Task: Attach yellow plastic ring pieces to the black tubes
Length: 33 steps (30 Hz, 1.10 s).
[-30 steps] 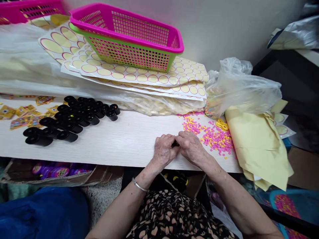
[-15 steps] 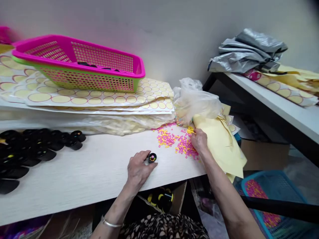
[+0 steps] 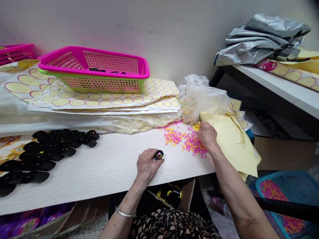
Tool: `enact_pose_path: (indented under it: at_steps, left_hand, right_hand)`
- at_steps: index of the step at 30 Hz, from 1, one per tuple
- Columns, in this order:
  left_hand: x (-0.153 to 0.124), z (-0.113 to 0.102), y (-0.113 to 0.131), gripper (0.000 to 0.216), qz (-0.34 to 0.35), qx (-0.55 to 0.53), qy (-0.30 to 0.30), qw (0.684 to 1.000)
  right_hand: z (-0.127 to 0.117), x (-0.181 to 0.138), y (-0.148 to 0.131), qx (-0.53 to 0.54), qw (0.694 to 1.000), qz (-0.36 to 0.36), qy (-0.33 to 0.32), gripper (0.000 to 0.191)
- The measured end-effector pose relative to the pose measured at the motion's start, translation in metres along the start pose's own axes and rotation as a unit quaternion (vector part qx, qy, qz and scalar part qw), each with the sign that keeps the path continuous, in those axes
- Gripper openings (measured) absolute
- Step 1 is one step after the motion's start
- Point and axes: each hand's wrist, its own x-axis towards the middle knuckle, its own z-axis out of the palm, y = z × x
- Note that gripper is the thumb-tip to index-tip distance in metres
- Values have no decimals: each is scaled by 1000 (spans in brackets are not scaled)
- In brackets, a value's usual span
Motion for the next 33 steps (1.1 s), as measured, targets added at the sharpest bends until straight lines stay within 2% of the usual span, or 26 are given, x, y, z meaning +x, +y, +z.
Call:
enact_pose_path:
  at_steps: [1,2,4,5,6,7,8,9,12,14,17,22,25,28,30,33]
  left_hand:
    - [0,0,0,20,-1,-4,7,1000]
    - [0,1,0,20,-2,-6,16,1000]
    - [-1,2,-1,19,-2,-9,31,999]
    - [-1,2,-2,19,-1,-9,35,999]
    - [-2,2,-2,19,2,-11,36,999]
    - [-2,2,-2,20,6,-13,34,999]
    - [-3,2,-2,20,9,-15,31,999]
    - [-3,2,-2,21,11,-16,27,999]
    - [-4,2,-3,25,4,-18,23,1000]
    - [-4,1,-3,29,-1,-24,25,999]
    - [-5,1,-4,32,0,-37,20,999]
    - [-4,3,-7,27,5,-43,14,999]
    - [-4,3,-8,30,5,-44,15,999]
    - [-3,2,-6,29,13,-45,7,999]
    - [-4,0,-5,26,14,-47,5,999]
    - [-4,0,-3,23,13,-47,7,999]
  right_hand:
    - [3,-12,-3,93,995,-25,0,21]
    - [9,-25,-8,203,978,-50,-23,18]
    - [24,-55,-19,404,901,-54,-145,22]
    - [32,-70,-25,461,865,-35,-195,26]
    - [38,-83,-29,488,845,-17,-215,25]
    - [43,-94,-33,495,842,-5,-216,25]
    - [45,-102,-35,479,854,-3,-201,23]
    - [45,-107,-35,443,879,-11,-174,21]
    - [32,-109,-29,240,961,-81,-108,16]
    - [21,-104,-23,100,980,-135,-110,12]
    - [15,-97,-16,9,974,-175,-145,12]
    - [16,-94,-9,73,959,-203,-182,14]
    - [9,-97,-7,73,934,-309,-162,23]
    - [3,-95,-8,37,886,-428,-174,29]
    - [2,-92,-11,7,867,-461,-187,21]
    - [4,-87,-19,-16,865,-469,-178,10]
